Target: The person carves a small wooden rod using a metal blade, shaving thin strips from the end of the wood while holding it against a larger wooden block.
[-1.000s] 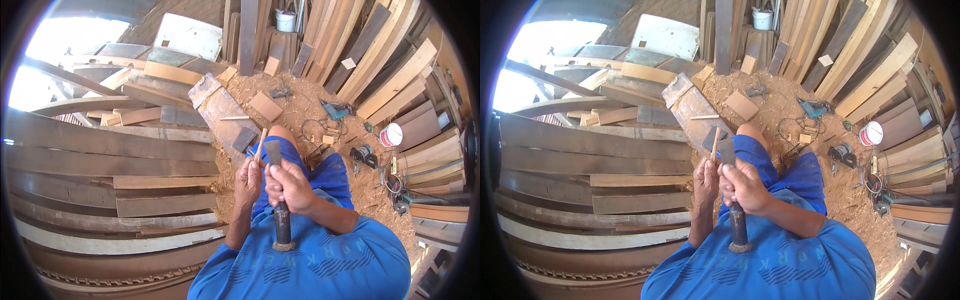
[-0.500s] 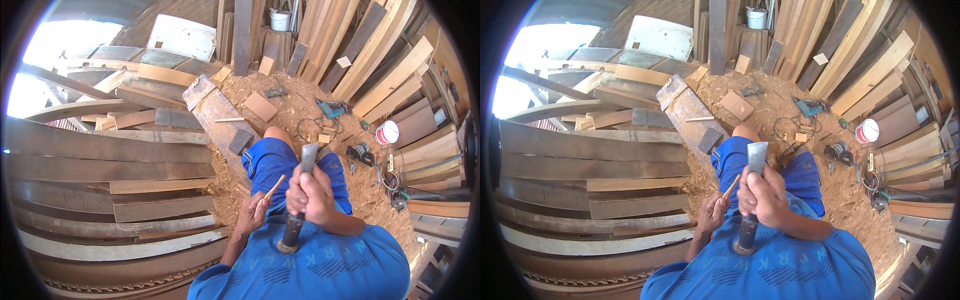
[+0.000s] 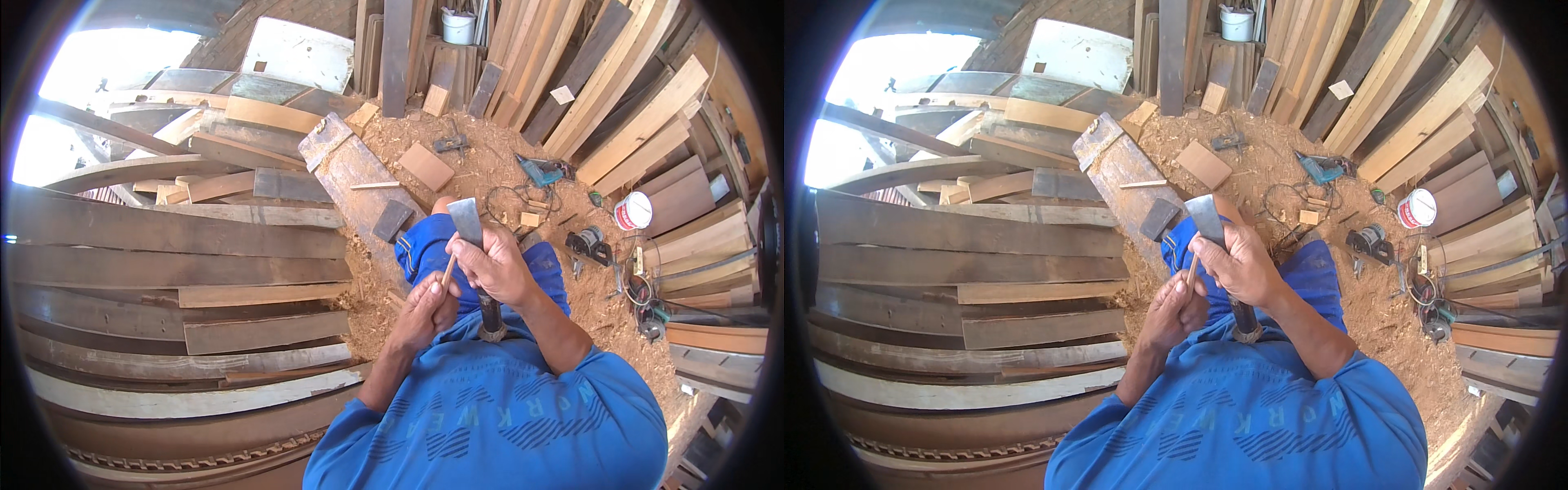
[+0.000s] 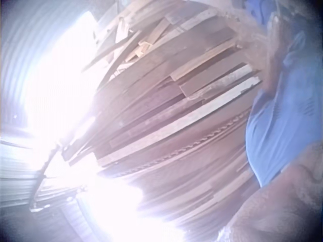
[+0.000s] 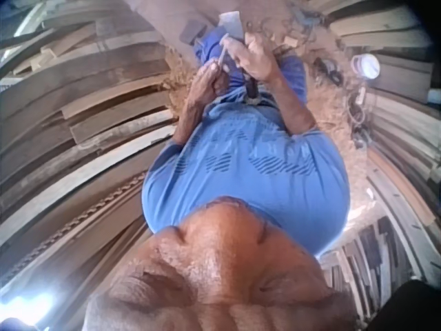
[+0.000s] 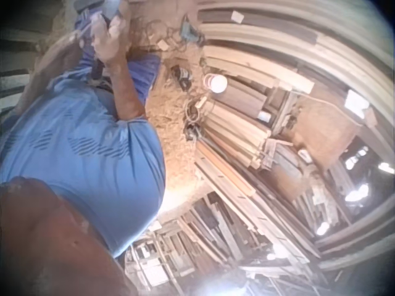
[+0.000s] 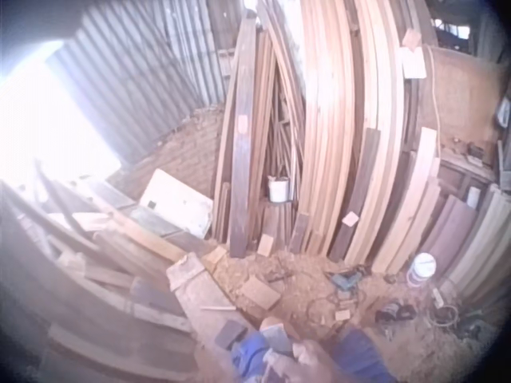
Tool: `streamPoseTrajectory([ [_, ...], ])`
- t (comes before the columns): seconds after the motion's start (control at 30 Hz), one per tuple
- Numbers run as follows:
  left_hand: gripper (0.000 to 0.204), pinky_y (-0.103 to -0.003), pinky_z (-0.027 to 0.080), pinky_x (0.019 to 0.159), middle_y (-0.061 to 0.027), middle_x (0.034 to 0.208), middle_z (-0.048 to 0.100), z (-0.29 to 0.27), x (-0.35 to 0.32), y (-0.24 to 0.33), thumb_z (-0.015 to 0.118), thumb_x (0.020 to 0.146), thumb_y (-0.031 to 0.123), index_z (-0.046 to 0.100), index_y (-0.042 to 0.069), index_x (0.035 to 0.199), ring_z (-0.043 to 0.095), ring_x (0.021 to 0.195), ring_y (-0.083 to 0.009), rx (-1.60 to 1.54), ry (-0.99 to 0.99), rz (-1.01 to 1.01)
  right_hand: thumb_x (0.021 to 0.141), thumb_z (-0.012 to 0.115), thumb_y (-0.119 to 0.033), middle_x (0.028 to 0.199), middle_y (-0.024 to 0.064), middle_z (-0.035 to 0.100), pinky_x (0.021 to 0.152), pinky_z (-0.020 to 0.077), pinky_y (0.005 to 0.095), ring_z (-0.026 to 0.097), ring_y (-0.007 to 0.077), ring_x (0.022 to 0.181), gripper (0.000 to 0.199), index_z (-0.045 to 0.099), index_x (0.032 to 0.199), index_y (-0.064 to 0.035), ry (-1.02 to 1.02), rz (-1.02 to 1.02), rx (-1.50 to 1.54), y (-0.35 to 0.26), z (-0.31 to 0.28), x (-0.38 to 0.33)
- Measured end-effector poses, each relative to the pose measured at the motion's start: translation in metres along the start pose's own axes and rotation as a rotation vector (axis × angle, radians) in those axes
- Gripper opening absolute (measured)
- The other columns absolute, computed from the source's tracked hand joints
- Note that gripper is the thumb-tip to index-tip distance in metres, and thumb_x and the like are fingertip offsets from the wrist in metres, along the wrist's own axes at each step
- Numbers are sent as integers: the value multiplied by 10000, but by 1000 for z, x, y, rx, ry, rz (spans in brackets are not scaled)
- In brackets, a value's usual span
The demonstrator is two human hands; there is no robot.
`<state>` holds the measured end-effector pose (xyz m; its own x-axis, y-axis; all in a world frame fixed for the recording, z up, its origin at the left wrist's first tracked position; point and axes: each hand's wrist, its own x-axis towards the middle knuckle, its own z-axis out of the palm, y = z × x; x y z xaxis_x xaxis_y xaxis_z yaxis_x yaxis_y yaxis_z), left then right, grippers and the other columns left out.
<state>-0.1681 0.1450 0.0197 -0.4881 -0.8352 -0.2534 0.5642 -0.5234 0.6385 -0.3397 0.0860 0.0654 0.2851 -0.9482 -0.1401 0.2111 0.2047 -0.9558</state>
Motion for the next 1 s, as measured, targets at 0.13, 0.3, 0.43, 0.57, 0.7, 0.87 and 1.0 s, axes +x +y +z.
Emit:
streamPoseTrajectory([
  [0.13, 256, -215, 280, 448, 30, 606, 405, -9, 13, -3, 426, 1049, 291, 527, 57, 1034, 347, 492, -63, 123, 105, 194, 1043, 412, -256, 766, 29, 519, 494, 424, 207, 467, 54, 551, 272, 508, 1164, -32, 100, 13, 59, 4, 6, 1],
  [0.3, 214, -231, 401, 538, 11, 708, 508, -24, 22, 10, 427, 1050, 224, 544, 48, 1089, 454, 587, -51, 98, 196, 146, 1030, 413, -234, 727, 14, 479, 489, 457, 269, 427, 75, 510, 172, 472, 1058, -75, -28, 215, 609, 9, 33, -13],
  [0.43, 252, -239, 490, 749, -7, 941, 634, -24, 21, 18, 414, 1051, 157, 589, 36, 1186, 577, 864, -70, 439, 292, 279, 1028, 426, -279, 700, -20, 416, 487, 444, 271, 393, 62, 487, 190, 466, 1052, -96, -177, 390, 611, 10, 54, -26],
  [0.57, 242, -235, 480, 738, -2, 922, 624, -23, 11, 15, 405, 1052, 154, 596, 36, 1145, 566, 841, -66, 595, 232, 352, 1030, 423, -278, 691, -18, 402, 490, 444, 270, 395, 61, 490, 197, 462, 1068, -88, -185, 339, 547, 2, 52, -35],
  [0.7, 233, -231, 470, 725, -1, 882, 610, -2, 7, 15, 414, 1051, 172, 598, 31, 1073, 550, 806, -57, 590, 244, 361, 1033, 423, -281, 681, -17, 394, 492, 446, 267, 393, 59, 491, 208, 464, 1077, -81, -156, 272, 538, -3, 48, -40],
  [0.87, 246, -198, 395, 579, 42, 776, 554, -3, 3, 13, 426, 1051, 231, 589, 49, 1022, 476, 673, -17, 567, 237, 296, 1034, 424, -290, 679, -18, 394, 489, 447, 269, 391, 60, 486, 217, 465, 1070, -81, -147, 231, 556, -8, 44, -44],
  [1.0, 250, -196, 350, 532, 65, 737, 513, -1, 2, 12, 417, 1054, 234, 584, 54, 1007, 426, 627, -4, 565, 211, 336, 1032, 426, -298, 669, -20, 390, 474, 440, 267, 388, 62, 476, 220, 463, 1056, -82, -137, 237, 535, -7, 42, -45],
])
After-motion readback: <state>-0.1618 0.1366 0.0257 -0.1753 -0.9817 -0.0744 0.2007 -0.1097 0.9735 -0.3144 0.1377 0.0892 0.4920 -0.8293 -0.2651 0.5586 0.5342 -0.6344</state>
